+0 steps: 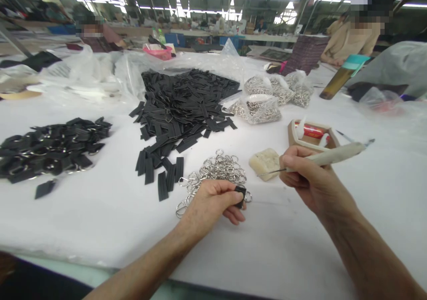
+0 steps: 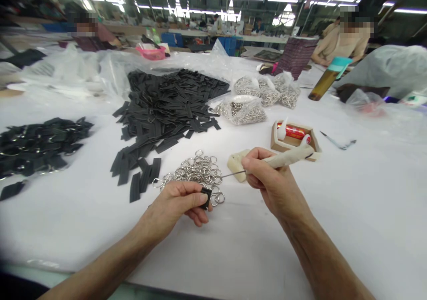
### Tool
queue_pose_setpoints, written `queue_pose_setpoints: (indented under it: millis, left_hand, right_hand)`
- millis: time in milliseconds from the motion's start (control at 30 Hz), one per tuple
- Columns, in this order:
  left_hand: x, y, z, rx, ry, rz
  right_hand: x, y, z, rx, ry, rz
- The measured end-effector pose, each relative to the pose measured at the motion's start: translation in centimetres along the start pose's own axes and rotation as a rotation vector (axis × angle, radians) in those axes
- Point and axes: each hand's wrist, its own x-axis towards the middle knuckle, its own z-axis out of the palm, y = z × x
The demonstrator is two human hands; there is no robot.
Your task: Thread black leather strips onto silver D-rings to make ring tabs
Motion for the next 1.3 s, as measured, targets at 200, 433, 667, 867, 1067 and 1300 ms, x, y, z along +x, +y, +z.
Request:
queue_pose_setpoints:
  millis: [200, 433, 667, 867, 1067, 1300]
  left_hand:
    - [-0.1, 0.0, 0.0, -0.022, 0.008, 0.021]
    - [-0.4, -0.1, -0.4, -0.071, -0.002, 0.055]
    - [-0.3, -0.4, -0.7, -0.143, 0.004, 0.096]
    - [-1.4, 0.1, -2.5, -0.174, 0.109, 0.128]
    - [-4.5, 1.8, -10.1, -0.002, 0.619, 0.251]
    - [-6.9, 3.0, -20.4, 0.046, 1.152, 0.433]
  right_hand:
    - [-0.1, 0.4, 0.2, 0.016, -0.007, -0.009]
    - [-0.5, 0.6, 0.4, -0.143, 0.010, -0.032]
    - [-1.2, 0.5, 0.9, -0.623, 0.096, -0.156]
    - [-1.3, 0.4, 0.3, -0.827, 0.206, -0.121]
    - [-1.0, 0.9, 0.2, -0.714, 0.156, -0.214]
    - [-1.1, 0.9, 0.7, -0.511, 0.109, -0.158]
